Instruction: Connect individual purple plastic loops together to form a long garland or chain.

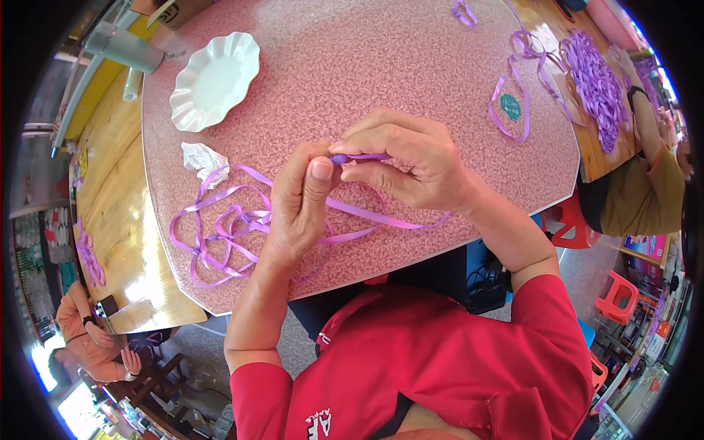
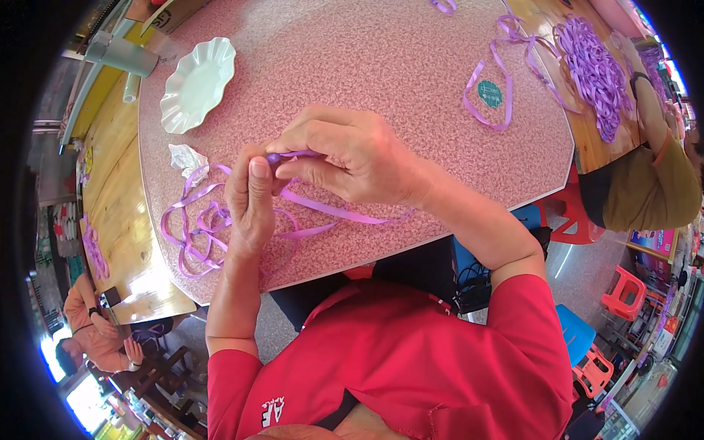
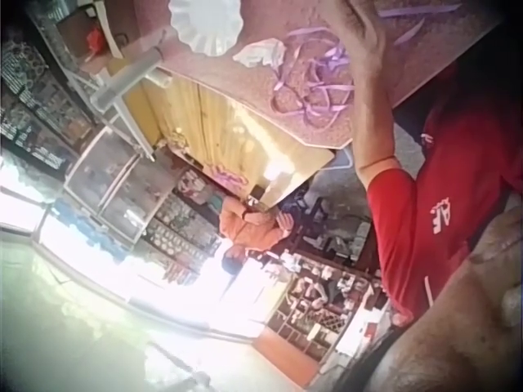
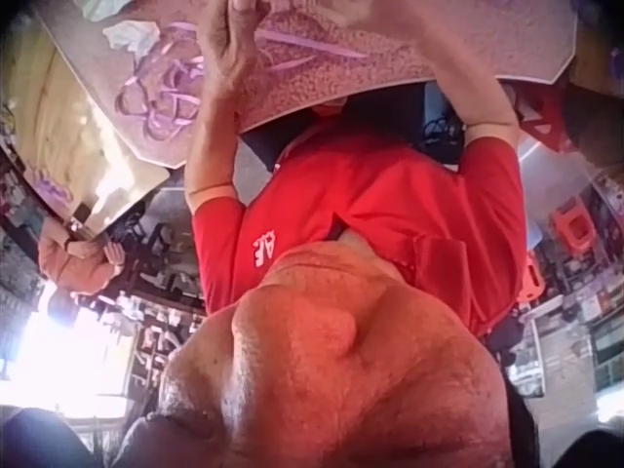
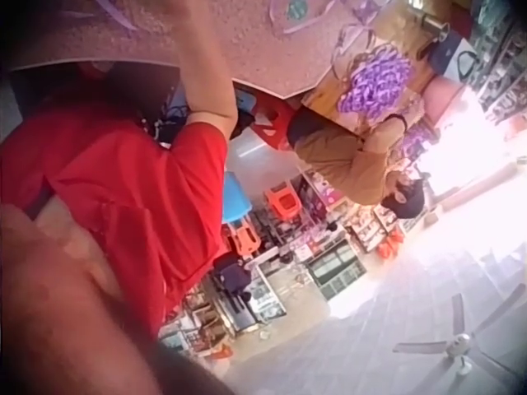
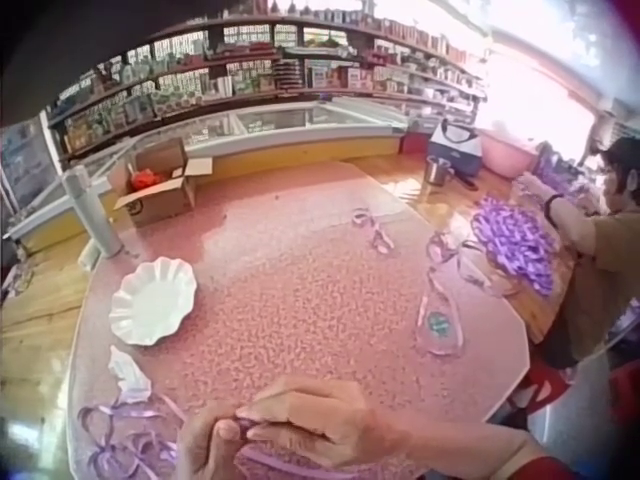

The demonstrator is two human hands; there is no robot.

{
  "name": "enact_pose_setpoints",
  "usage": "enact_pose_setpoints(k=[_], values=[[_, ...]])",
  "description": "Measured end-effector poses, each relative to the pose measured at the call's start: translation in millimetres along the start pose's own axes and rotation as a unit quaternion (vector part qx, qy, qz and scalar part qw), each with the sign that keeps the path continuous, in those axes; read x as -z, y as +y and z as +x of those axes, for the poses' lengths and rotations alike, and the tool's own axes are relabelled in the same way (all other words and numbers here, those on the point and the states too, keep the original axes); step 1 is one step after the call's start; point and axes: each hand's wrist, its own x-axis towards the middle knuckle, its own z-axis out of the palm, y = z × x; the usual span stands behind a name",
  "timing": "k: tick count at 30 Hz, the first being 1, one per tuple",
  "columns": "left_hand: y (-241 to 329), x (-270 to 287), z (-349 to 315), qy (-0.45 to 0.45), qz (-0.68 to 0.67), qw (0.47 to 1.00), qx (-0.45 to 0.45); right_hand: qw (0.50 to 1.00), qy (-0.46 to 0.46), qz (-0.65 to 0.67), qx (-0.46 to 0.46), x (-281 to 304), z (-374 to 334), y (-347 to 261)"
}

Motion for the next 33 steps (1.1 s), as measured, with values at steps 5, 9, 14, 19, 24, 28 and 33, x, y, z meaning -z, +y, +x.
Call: enact_pose_setpoints(k=[5, 9, 14, 19, 24, 28, 33], values=[[-4, 3, -5, -0.020, -0.092, 0.994, 0.062, 1.000, 0.007, 0.007, -0.026, -2, 0, -3], [-9, 4, -7, -0.034, -0.093, 0.994, 0.050, 0.998, 0.034, 0.036, -0.042, -4, 0, -3], [-5, -3, -7, 0.027, 0.009, 0.999, -0.021, 1.000, 0.015, 0.013, 0.019, -3, -1, -3], [1, 4, -1, -0.031, 0.001, 1.000, 0.005, 0.997, -0.013, -0.036, 0.072, 5, 0, 2], [-1, 6, 2, -0.070, -0.039, 0.993, 0.086, 0.991, -0.048, -0.086, 0.086, 10, -1, 4], [-10, 2, 1, -0.040, -0.108, 0.989, 0.091, 0.996, 0.002, -0.072, 0.061, -4, -4, 9], [-4, -1, 3, -0.015, -0.156, 0.985, 0.075, 0.998, 0.039, -0.043, 0.030, -7, -2, 8]])
